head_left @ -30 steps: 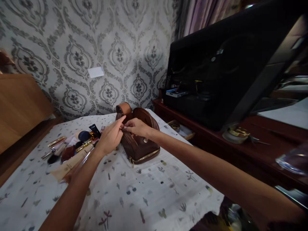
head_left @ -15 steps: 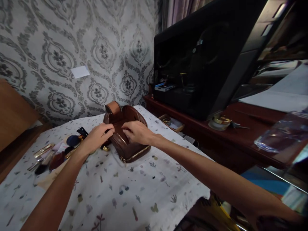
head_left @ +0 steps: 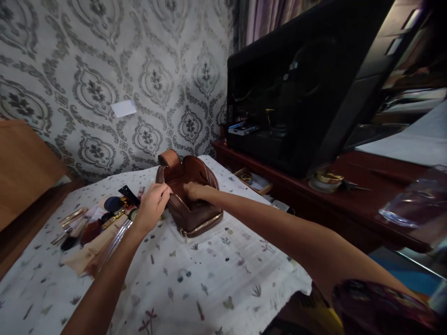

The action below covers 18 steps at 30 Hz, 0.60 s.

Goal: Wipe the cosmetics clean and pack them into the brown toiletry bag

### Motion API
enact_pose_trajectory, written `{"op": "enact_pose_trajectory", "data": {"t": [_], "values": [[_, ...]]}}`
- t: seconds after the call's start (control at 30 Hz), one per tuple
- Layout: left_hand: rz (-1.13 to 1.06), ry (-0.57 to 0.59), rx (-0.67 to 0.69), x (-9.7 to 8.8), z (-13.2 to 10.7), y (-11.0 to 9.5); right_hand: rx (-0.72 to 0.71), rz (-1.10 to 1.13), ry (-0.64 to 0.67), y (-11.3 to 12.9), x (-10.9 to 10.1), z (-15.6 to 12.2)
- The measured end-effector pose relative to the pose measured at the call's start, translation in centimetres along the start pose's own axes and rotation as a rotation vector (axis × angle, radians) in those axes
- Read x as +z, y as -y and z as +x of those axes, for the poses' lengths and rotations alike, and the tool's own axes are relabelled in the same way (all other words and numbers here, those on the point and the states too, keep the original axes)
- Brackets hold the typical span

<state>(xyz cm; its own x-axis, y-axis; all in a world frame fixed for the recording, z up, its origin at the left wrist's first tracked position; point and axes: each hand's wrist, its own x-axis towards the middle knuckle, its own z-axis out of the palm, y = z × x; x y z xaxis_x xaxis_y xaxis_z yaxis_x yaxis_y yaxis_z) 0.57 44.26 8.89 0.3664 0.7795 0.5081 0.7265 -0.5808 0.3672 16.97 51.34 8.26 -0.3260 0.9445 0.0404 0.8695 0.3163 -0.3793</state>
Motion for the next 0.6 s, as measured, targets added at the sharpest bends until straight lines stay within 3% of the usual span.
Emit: {"op": "enact_pose_trajectory", "data": {"t": [0.07,0.17,0.27,0.37,0.47,0.6], "values": [[0.009,-0.120,0.021,0.6,-0.3,0.0,0.040,0.043,-0.082,0.6,-1.8,0.6],[0.123,-0.401,-0.004,0.9,-0.5,-0.1,0.003,0.120,-0.255,3.4,-4.9,1.7],[0.277,-0.570,-0.047,-0.1,-0.9,0.0,-0.123,0.185,-0.271,6.7,-6.7,2.1],[0.374,-0.579,-0.063,-1.4,-1.3,0.6,-0.199,0.092,-0.313,7.1,-7.4,1.1],[0.374,-0.495,-0.080,-1.7,-0.5,1.8,-0.052,-0.131,-0.337,4.4,-8.1,0.0],[0.228,-0.312,-0.131,-0.2,4.1,3.3,0.089,-0.188,-0.178,0.5,-8.6,0.7]]}}
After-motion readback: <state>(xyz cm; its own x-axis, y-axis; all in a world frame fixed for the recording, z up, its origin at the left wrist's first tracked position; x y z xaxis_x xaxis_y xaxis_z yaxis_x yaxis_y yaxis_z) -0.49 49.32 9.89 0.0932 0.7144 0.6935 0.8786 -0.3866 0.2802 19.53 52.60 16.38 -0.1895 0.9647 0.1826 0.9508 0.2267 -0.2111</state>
